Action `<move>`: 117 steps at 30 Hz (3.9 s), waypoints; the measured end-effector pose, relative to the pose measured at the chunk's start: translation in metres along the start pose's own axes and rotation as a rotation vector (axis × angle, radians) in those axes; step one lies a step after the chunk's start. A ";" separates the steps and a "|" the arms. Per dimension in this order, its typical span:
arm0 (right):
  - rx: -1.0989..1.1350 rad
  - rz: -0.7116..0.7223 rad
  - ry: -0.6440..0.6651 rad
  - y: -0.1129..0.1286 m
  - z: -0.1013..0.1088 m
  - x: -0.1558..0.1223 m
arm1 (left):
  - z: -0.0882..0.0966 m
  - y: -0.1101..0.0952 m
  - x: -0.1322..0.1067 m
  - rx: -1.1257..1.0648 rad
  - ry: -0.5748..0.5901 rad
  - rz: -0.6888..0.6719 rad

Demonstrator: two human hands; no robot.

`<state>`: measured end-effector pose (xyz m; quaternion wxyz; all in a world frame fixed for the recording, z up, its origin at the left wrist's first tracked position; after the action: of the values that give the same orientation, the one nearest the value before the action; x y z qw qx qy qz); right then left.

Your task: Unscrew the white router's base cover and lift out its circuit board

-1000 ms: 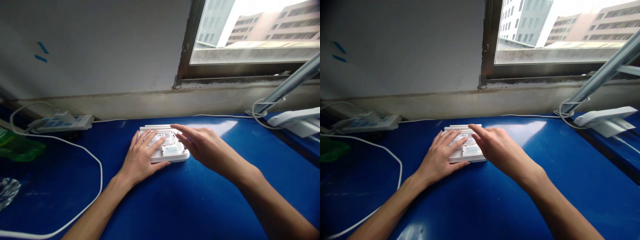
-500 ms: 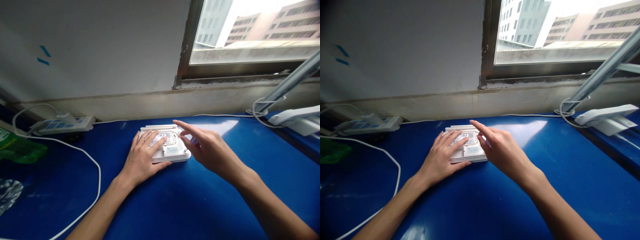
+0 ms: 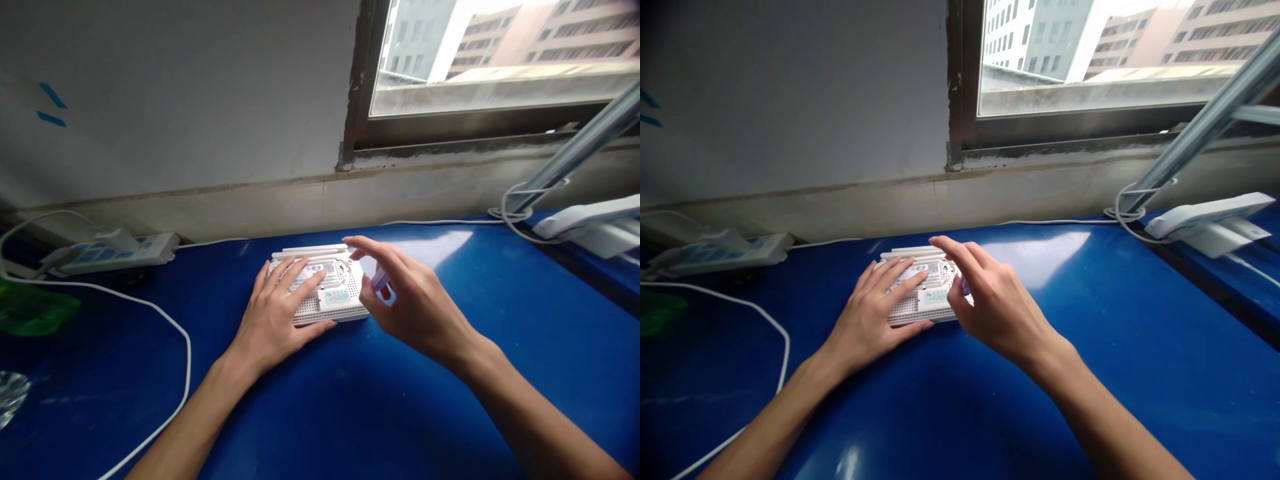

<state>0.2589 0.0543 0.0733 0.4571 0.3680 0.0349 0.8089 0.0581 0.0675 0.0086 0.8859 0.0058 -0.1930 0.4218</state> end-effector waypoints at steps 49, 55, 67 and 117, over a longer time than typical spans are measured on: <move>-0.018 -0.013 -0.054 -0.003 0.004 -0.004 | 0.001 0.000 0.000 -0.044 0.005 0.016; 0.010 0.033 -0.017 -0.002 0.002 -0.004 | 0.000 0.000 0.000 -0.040 0.017 0.019; 0.031 0.000 -0.014 -0.001 0.002 -0.005 | 0.000 0.000 -0.001 -0.041 0.015 0.019; 0.051 0.000 -0.070 -0.005 0.002 -0.006 | 0.000 0.000 0.000 -0.026 0.022 0.021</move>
<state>0.2654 0.0517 0.0694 0.4485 0.4074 0.0393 0.7946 0.0582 0.0671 0.0084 0.8835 -0.0125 -0.1890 0.4285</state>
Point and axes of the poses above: each hand's wrist, its own x-axis towards the middle knuckle, its own z-axis out of the back of the hand, y = z × x, the point moved 5 cm from there along x, towards the middle knuckle, and after that the axes turned 4 degrees about -z, right-handed, at the moved point
